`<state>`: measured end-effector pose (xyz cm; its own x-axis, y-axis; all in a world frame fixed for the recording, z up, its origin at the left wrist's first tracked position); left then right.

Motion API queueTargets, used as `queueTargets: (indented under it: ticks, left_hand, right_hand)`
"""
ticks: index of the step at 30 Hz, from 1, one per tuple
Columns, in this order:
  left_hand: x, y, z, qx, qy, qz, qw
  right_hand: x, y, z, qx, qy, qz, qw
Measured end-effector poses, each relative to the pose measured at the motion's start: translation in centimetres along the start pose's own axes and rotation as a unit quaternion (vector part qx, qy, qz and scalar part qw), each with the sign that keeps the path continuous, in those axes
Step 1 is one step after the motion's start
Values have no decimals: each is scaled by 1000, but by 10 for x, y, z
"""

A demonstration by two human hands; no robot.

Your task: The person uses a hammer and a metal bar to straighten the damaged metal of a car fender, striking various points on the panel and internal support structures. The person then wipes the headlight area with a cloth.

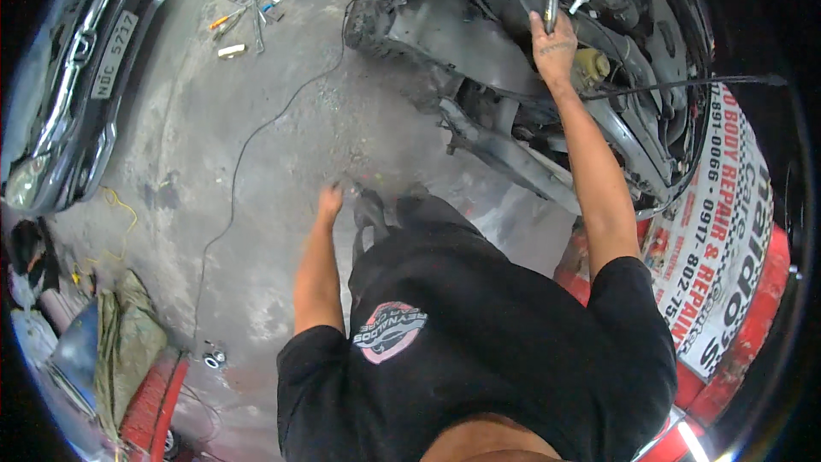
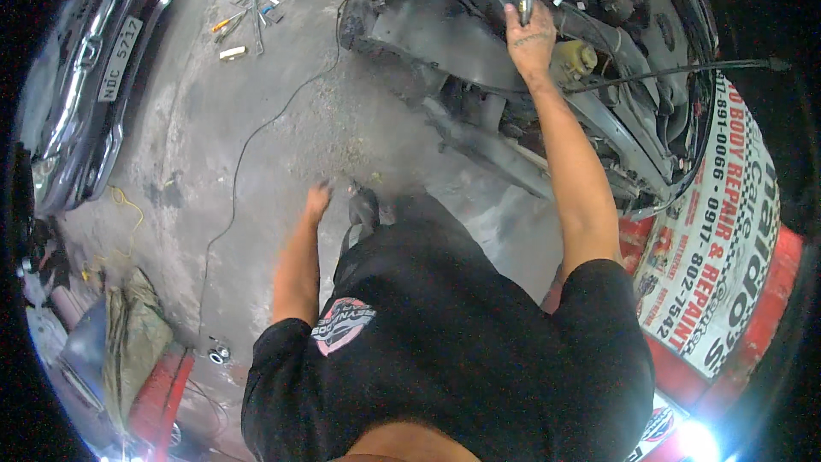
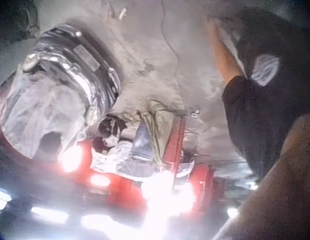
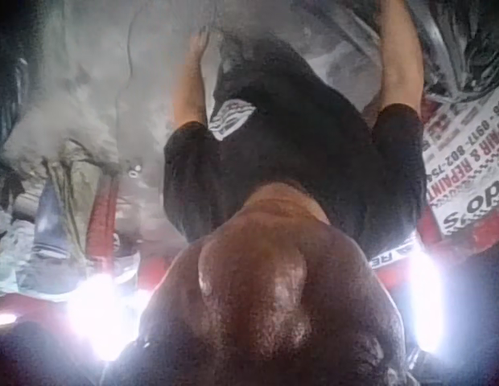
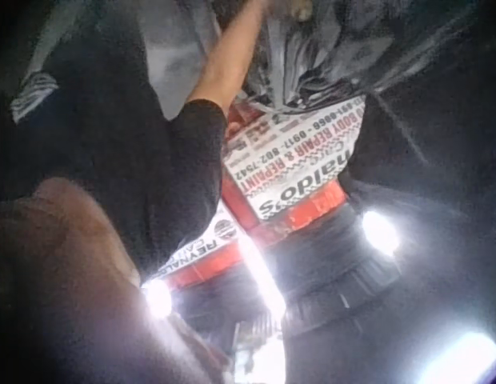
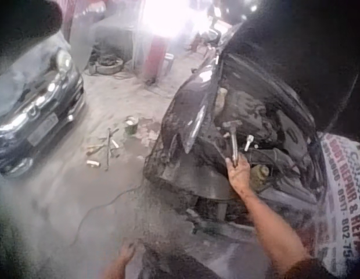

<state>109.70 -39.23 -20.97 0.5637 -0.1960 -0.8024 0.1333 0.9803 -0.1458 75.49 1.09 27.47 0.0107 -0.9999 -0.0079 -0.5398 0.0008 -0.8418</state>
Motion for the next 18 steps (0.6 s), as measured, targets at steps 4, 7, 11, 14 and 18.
queueTargets:
  ticks: [4,7,11,14,18]
  left_hand:
    - [196,-98,145,-115,-193,-41,974]
    - [172,-111,230,-191,-344,224,892]
    - [158,-169,245,-277,-352,281,849]
    - [113,-183,190,-249,-329,337,846]
    - [22,-184,93,-177,-262,364,876]
  right_hand:
    - [-25,4,7,11,28,-11,1000]
    - [-3,1,2,46,47,-13,998]
    - [-7,4,1,42,74,-51,995]
    - [-9,-1,-1,61,111,-35,991]
    - [9,-3,-1,69,142,-25,987]
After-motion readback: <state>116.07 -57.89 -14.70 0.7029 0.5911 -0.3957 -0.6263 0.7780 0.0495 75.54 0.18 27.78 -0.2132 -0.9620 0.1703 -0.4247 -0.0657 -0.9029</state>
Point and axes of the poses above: each hand's wrist, its own z-axis away from the middle knuckle, its own y-axis out of the palm, x = y × z, the point moved 4 cm from there along -z, towards the middle knuckle, and after that the axes turned 15 degrees about z, right-handed, at the moved point
